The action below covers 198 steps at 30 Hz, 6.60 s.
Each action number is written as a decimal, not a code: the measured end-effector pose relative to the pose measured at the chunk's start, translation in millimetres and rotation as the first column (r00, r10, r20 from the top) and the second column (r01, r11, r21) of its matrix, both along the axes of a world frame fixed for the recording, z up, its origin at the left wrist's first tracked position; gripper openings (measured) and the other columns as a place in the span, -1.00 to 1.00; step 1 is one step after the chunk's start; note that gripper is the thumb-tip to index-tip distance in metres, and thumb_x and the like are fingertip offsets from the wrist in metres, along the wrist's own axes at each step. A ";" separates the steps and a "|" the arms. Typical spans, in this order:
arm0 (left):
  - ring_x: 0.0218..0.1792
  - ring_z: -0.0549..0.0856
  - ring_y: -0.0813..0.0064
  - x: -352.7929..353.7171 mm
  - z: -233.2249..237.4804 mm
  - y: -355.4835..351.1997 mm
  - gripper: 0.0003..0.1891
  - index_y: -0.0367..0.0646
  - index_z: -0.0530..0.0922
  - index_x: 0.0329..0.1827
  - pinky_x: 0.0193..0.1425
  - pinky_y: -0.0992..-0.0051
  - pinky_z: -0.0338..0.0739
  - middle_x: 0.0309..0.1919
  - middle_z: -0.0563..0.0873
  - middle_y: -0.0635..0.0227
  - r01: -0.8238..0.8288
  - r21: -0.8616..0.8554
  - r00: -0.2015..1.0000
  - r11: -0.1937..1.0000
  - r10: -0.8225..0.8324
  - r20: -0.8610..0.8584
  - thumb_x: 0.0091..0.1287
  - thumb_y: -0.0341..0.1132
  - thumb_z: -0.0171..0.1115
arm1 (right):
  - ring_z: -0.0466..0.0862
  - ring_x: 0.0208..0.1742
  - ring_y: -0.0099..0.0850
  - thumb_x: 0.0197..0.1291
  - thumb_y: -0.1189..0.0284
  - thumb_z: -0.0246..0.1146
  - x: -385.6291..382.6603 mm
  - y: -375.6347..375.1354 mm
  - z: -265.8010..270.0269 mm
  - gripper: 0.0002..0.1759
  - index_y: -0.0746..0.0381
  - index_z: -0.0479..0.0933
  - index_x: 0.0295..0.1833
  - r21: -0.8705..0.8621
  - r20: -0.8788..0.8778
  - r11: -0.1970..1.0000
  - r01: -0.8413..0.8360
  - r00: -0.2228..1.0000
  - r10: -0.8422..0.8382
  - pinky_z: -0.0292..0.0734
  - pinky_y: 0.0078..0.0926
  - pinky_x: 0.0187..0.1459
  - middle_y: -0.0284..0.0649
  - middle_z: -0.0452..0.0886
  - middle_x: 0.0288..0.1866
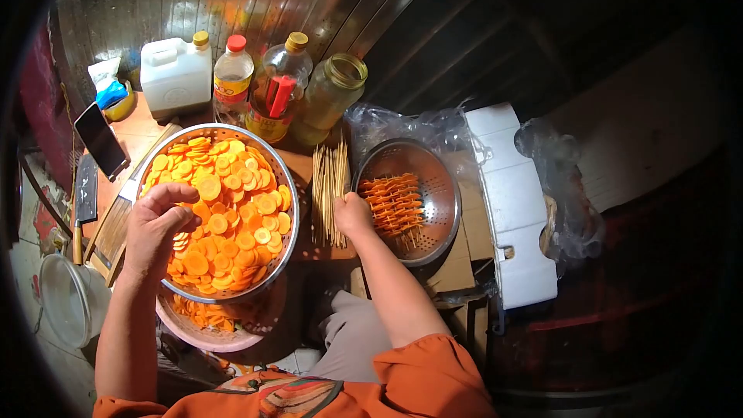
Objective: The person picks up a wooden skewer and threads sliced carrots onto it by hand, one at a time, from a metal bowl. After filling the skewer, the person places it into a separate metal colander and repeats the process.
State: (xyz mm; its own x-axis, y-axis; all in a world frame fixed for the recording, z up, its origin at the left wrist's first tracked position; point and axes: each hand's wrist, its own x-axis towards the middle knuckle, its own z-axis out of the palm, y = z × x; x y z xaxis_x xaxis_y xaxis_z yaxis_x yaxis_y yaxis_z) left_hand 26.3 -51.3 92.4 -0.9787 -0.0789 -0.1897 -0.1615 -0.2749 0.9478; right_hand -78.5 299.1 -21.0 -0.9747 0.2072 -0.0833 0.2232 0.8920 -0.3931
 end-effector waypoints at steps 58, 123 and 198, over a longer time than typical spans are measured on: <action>-0.11 0.68 0.40 -31.4 -22.9 -7.0 -0.56 -0.22 0.33 0.26 -0.05 0.51 0.57 -0.03 0.63 0.13 -0.354 0.333 0.932 0.874 0.360 0.045 0.42 -0.17 -0.03 | 0.20 -0.64 -0.79 0.38 0.36 0.04 125.3 -133.8 90.3 -0.76 0.31 0.49 -0.05 -0.938 0.336 0.091 0.334 0.817 0.469 0.05 -0.87 -0.62 -0.47 0.40 -0.52; -0.31 0.67 0.22 11.4 -49.4 -7.6 -0.74 -0.14 0.60 -0.23 -0.18 0.31 0.57 -0.32 0.64 0.20 0.271 -0.953 0.917 0.133 -0.337 0.213 -0.02 -0.39 0.36 | 0.35 -0.65 -0.74 0.29 0.49 0.02 99.2 -121.1 100.0 -0.85 0.30 0.43 -0.10 -0.968 0.219 0.201 0.150 0.898 0.382 0.25 -0.85 -0.60 -0.31 0.54 -0.42; -0.10 0.61 0.23 -45.6 -94.3 5.2 -0.66 -0.12 0.53 0.05 0.03 0.37 0.50 -0.18 0.62 0.17 -0.331 -0.847 0.928 0.416 -0.019 -0.373 0.19 -0.44 0.26 | 0.39 -0.72 -0.67 0.28 0.41 0.15 110.8 -133.6 102.9 -0.83 0.30 0.47 -0.16 -0.968 0.181 0.207 0.140 0.964 0.194 0.29 -0.81 -0.66 -0.30 0.53 -0.53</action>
State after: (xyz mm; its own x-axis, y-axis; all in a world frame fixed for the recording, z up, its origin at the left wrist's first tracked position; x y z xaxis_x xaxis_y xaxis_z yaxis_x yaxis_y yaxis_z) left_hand -19.3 -46.2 -1.9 -0.9144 -0.1865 0.3594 0.1036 0.7503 0.6530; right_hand 32.3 165.6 81.9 -0.8921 -0.2259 -0.3913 0.4287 -0.1495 -0.8910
